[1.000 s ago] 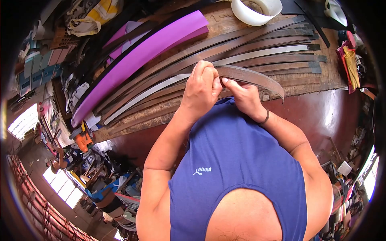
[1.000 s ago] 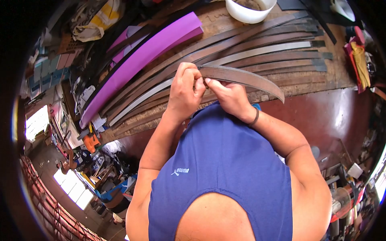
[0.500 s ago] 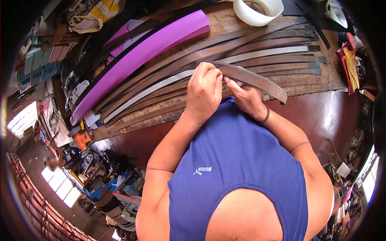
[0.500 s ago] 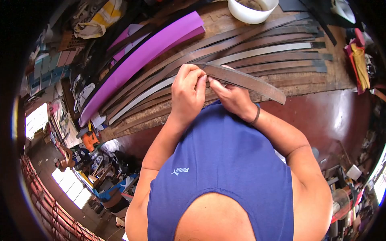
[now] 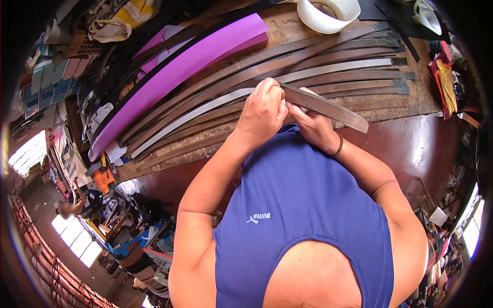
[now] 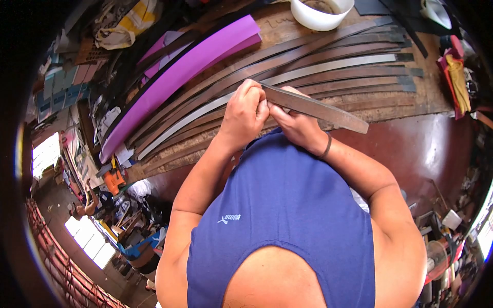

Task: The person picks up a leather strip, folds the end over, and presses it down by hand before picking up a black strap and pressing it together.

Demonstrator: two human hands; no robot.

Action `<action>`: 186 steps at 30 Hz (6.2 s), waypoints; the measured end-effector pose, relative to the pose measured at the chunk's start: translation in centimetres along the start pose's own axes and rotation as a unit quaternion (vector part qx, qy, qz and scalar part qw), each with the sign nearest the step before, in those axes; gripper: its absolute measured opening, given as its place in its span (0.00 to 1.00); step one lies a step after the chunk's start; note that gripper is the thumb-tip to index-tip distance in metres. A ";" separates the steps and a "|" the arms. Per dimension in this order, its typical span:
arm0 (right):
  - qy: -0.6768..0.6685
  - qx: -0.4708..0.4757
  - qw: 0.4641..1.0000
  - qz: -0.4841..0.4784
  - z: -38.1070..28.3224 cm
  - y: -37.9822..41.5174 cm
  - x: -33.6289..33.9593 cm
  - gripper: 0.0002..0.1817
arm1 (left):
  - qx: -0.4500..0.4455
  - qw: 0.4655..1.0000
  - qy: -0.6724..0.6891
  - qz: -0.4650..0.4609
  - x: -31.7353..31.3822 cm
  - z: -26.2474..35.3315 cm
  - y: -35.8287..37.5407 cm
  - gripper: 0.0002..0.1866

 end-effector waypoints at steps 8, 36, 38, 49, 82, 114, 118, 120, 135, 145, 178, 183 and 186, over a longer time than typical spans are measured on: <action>-0.202 -0.113 0.973 0.014 3.7 1.0 -0.3 0.11 | -0.020 1.000 -0.019 0.012 0.6 0.4 -0.7 0.09; -0.239 -0.160 0.956 -0.051 1.7 1.1 -0.6 0.12 | -0.072 0.994 -0.033 -0.074 3.3 1.7 -1.0 0.12; -0.229 -0.164 0.958 -0.057 1.4 1.1 -0.6 0.12 | -0.079 0.994 -0.034 -0.073 3.3 1.9 -0.9 0.11; -0.218 -0.129 0.967 0.011 0.9 0.7 -0.4 0.13 | -0.014 1.000 0.006 0.019 4.8 1.5 -1.4 0.06; -0.038 -0.104 0.994 -0.023 0.0 0.9 -0.4 0.11 | 0.026 0.990 0.103 -0.095 2.7 -0.3 -1.0 0.05; -0.172 -0.176 0.967 -0.070 0.1 1.0 -0.7 0.14 | -0.035 0.987 0.103 -0.120 2.3 0.9 -0.5 0.04; -0.187 -0.200 0.959 -0.077 0.6 1.0 -0.6 0.14 | -0.038 0.986 0.100 -0.125 2.3 1.0 -0.5 0.04; -0.161 -0.212 0.960 -0.085 0.8 1.0 -0.5 0.14 | -0.039 0.986 0.095 -0.134 2.3 1.0 -0.5 0.03; -0.223 -0.210 0.949 -0.078 1.0 1.0 -0.4 0.11 | -0.048 0.989 0.078 -0.114 2.5 1.3 -0.5 0.04; -0.240 -0.202 0.944 -0.101 2.0 1.2 -0.5 0.11 | -0.025 0.986 0.121 -0.113 2.9 0.7 -0.6 0.02; -0.142 -0.156 0.975 -0.069 0.6 0.2 0.6 0.16 | -0.137 0.980 -0.130 -0.064 1.5 2.4 -0.7 0.16; -0.142 -0.194 0.967 -0.089 1.0 0.5 0.6 0.16 | -0.146 0.974 -0.116 -0.127 0.7 2.1 -0.5 0.15; -0.151 -0.211 0.962 -0.086 1.3 0.8 0.5 0.15 | -0.126 0.980 -0.047 -0.144 0.8 1.8 -0.8 0.14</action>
Point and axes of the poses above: each hand's wrist, its own y-axis away from the middle knuckle, its own x-axis out of the back of the hand, z = x × y, the point moved 10 cm from there along -y, towards the middle knuckle, and after that the axes turned 10 degrees about -y, right-handed, at the moved point
